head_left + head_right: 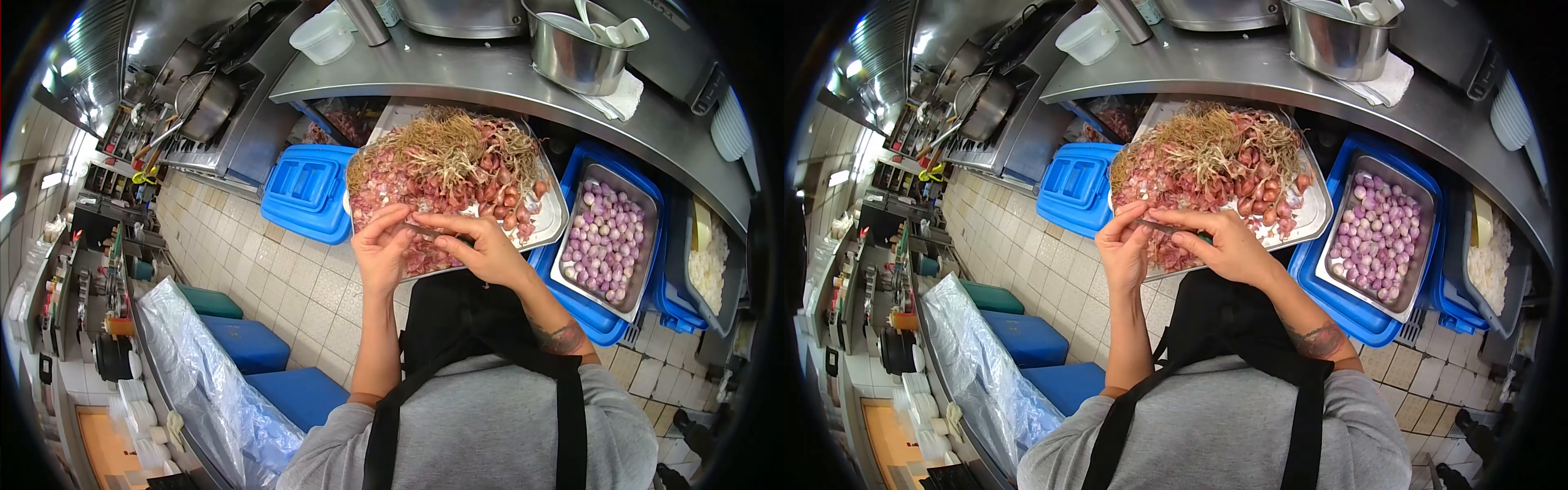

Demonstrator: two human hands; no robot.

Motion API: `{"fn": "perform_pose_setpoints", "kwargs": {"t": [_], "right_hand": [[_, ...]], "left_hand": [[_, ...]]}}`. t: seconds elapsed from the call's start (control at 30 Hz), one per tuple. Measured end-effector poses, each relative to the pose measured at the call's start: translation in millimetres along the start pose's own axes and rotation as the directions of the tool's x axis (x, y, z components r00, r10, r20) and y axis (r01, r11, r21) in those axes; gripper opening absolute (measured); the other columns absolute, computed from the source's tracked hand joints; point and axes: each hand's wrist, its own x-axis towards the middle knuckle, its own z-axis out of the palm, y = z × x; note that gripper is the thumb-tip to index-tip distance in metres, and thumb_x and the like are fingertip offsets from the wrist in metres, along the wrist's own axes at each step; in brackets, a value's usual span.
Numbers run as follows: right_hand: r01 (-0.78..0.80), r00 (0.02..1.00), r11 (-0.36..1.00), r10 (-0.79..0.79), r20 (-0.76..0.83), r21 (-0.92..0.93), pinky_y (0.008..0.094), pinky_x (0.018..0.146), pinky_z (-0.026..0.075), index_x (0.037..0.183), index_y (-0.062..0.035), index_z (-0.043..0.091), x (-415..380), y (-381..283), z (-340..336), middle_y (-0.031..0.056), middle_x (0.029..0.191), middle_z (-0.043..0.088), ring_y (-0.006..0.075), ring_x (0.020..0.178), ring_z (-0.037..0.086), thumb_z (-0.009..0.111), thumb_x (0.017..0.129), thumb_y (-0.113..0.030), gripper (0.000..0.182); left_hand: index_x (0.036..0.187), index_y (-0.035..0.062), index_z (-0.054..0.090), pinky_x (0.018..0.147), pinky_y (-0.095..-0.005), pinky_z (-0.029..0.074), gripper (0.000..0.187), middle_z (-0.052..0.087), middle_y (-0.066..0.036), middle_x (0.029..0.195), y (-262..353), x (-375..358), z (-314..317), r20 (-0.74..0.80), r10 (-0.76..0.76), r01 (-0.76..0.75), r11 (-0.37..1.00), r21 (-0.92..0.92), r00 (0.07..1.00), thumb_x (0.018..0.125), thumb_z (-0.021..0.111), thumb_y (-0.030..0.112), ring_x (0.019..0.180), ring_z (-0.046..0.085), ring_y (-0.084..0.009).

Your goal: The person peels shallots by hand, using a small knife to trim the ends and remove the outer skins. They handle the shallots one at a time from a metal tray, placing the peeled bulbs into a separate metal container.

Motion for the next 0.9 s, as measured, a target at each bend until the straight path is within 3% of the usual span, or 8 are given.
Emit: {"fn": "perform_pose_setpoints", "kwargs": {"t": [0.13, 0.33, 0.43, 0.53, 0.57, 0.67, 0.83, 0.9], "right_hand": [[0.025, 0.999, 0.998, -0.028, -0.044, -0.052, 0.0289, 0.078, 0.05, 0.115, -0.0034, 0.06, 0.9, -2.1, 3.1, 0.0104, 0.108, 0.065, 0.0189, 0.092, 0.065, 0.056, 0.085, -0.003, 0.03], [0.039, 0.988, 0.974, -0.071, -0.135, -0.225, 0.0285, 0.07, 0.05, 0.114, -0.0077, 0.062, 0.0, 1.9, 8.3, 0.0107, 0.096, 0.068, 0.0182, 0.076, 0.064, 0.059, 0.083, -0.005, 0.031], [0.04, 0.991, 0.999, -0.039, -0.13, 0.006, 0.024, 0.058, 0.045, 0.116, -0.0074, 0.061, 1.6, 9.2, 8.1, 0.0063, 0.081, 0.065, 0.0105, 0.065, 0.057, 0.057, 0.086, -0.006, 0.031], [-0.347, 0.931, 0.803, 0.356, 0.078, 0.485, 0.0178, 0.049, 0.039, 0.119, -0.0058, 0.058, -1.3, 6.4, -4.5, 0.0026, 0.074, 0.06, 0.005, 0.058, 0.051, 0.053, 0.09, -0.007, 0.03], [-0.32, 0.938, 0.82, 0.346, 0.036, 0.475, 0.0145, 0.044, 0.028, 0.123, -0.0071, 0.056, -0.4, 7.7, -6.0, -0.0021, 0.068, 0.051, 0.0011, 0.052, 0.038, 0.05, 0.092, -0.009, 0.032], [-0.239, 0.939, 0.858, 0.324, -0.118, 0.455, 0.0144, 0.045, 0.031, 0.123, -0.0094, 0.056, 3.8, 17.0, -4.1, -0.0033, 0.068, 0.051, 0.0, 0.054, 0.043, 0.051, 0.091, -0.007, 0.033], [-0.01, 0.999, 0.995, 0.014, -0.037, 0.099, 0.0227, 0.068, 0.048, 0.124, -0.0009, 0.053, -1.5, 4.6, -0.4, 0.0081, 0.12, 0.059, 0.0078, 0.077, 0.058, 0.054, 0.086, -0.004, 0.038], [-0.02, 0.998, 0.995, 0.025, -0.053, 0.099, 0.0236, 0.069, 0.048, 0.122, -0.001, 0.054, -1.1, 2.2, 1.6, 0.0088, 0.117, 0.061, 0.0088, 0.082, 0.059, 0.054, 0.086, -0.004, 0.036]], "left_hand": [[0.101, -0.0062, 0.062, 0.086, -0.0296, 0.049, 0.028, 0.056, -0.016, 0.112, 4.7, 0.6, 4.0, 0.002, 0.007, -0.008, 1.0, 0.021, 1.0, 0.074, 0.061, -0.015, 0.099, 0.058, -0.0198], [0.098, -0.0065, 0.062, 0.087, -0.032, 0.049, 0.025, 0.058, -0.017, 0.11, 3.1, -1.9, 16.7, -0.109, -0.017, 0.016, 1.0, -0.008, 0.994, 0.075, 0.061, -0.015, 0.099, 0.059, -0.0215], [0.102, -0.0063, 0.06, 0.088, -0.0332, 0.049, 0.028, 0.059, -0.018, 0.109, 3.9, -3.1, 17.3, -0.101, 0.02, -0.014, 0.998, 0.053, 0.995, 0.075, 0.061, -0.014, 0.099, 0.06, -0.0232], [0.109, -0.0063, 0.057, 0.087, -0.0327, 0.05, 0.035, 0.058, -0.019, 0.112, 8.8, -4.5, 21.7, -0.116, -0.052, 0.055, 0.998, 0.028, 0.992, 0.075, 0.06, -0.015, 0.102, 0.059, -0.0238], [0.111, -0.0064, 0.056, 0.087, -0.0324, 0.05, 0.037, 0.057, -0.02, 0.113, 11.8, -4.6, 24.6, -0.129, -0.098, 0.099, 0.995, 0.003, 0.987, 0.075, 0.06, -0.015, 0.103, 0.059, -0.0239], [0.114, -0.0076, 0.053, 0.087, -0.0319, 0.05, 0.04, 0.057, -0.021, 0.113, 16.8, -0.7, 30.2, -0.1, -0.141, 0.132, 0.987, -0.09, 0.985, 0.076, 0.06, -0.015, 0.103, 0.059, -0.0239], [0.111, -0.0078, 0.054, 0.086, -0.031, 0.051, 0.037, 0.058, -0.021, 0.113, 5.6, -0.8, 18.0, -0.104, -0.113, 0.106, 0.992, -0.075, 0.988, 0.076, 0.06, -0.014, 0.101, 0.06, -0.0227], [0.11, -0.0075, 0.055, 0.086, -0.0309, 0.051, 0.035, 0.058, -0.021, 0.113, 5.9, -0.9, 18.1, -0.097, -0.112, 0.105, 0.992, -0.07, 0.989, 0.076, 0.06, -0.014, 0.101, 0.06, -0.0224]]}}
